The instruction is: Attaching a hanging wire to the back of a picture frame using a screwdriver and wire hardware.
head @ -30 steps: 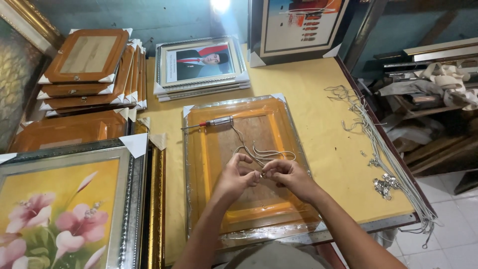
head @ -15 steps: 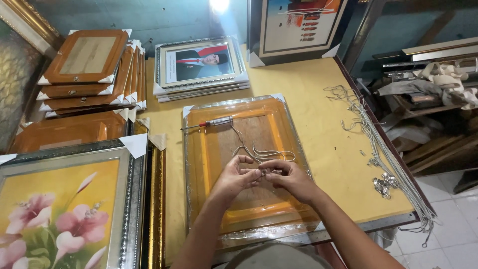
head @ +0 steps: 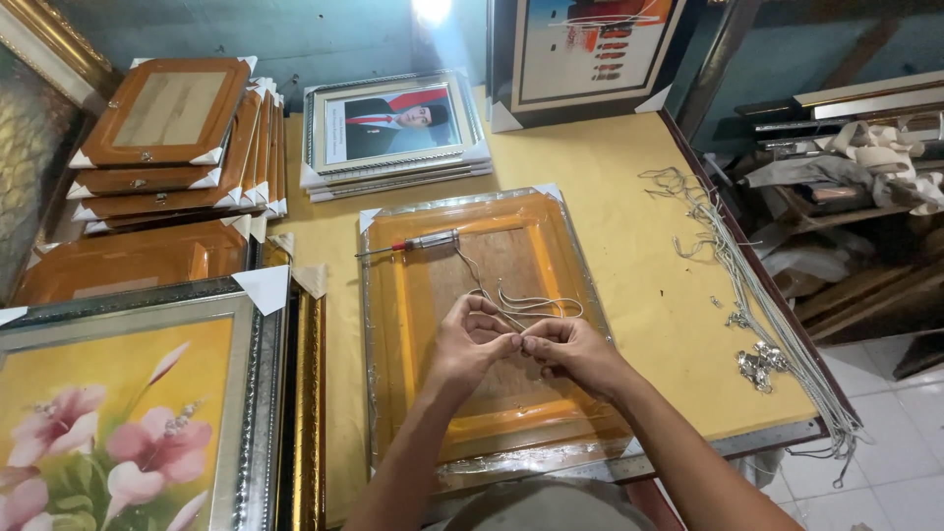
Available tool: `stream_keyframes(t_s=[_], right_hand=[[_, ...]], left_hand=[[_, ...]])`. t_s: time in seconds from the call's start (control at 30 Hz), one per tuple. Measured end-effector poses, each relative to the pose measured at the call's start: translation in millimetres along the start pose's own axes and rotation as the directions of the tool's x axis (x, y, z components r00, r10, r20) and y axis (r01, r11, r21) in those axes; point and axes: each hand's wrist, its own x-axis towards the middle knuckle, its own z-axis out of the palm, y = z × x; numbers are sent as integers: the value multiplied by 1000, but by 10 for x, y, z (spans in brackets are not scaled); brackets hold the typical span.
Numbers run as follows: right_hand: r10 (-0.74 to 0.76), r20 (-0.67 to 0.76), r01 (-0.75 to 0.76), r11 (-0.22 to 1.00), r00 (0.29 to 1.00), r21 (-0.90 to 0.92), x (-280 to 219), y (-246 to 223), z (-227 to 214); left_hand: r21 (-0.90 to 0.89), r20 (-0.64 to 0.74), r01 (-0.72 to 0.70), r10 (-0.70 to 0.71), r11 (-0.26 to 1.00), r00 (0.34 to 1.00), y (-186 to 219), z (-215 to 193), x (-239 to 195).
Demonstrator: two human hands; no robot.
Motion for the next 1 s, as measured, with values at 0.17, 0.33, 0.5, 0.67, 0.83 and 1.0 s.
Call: stream_keyframes(t_s=[0.17,0.33,0.5,0.67,0.83,1.0], right_hand=[[-45,14,44,998,999,35,86,114,-54],[-114,46,119,985,992,-123,104,100,-58],[-260,61,266,912,964,-313,68,19,-46],[-303,-1,280,884,953,-374,12,11,-15],[-327,-35,290,877,944,-383,-2,43,-24],[-313,-47,268,873,949,-407,-150,-52,-11]], left_hand=[[-27,2,11,-11,1000,1000,-45,17,6],[-26,8,61,-61,998,998,27,74,-45],[42,-23,33,-32,999,999,68,91,-51],[87,-39,20,-17,996,999,14,109,-42],[108,-29,-47,51,993,998,23,110,-78],[355,13,-137,142,925,990,16,144,-76]])
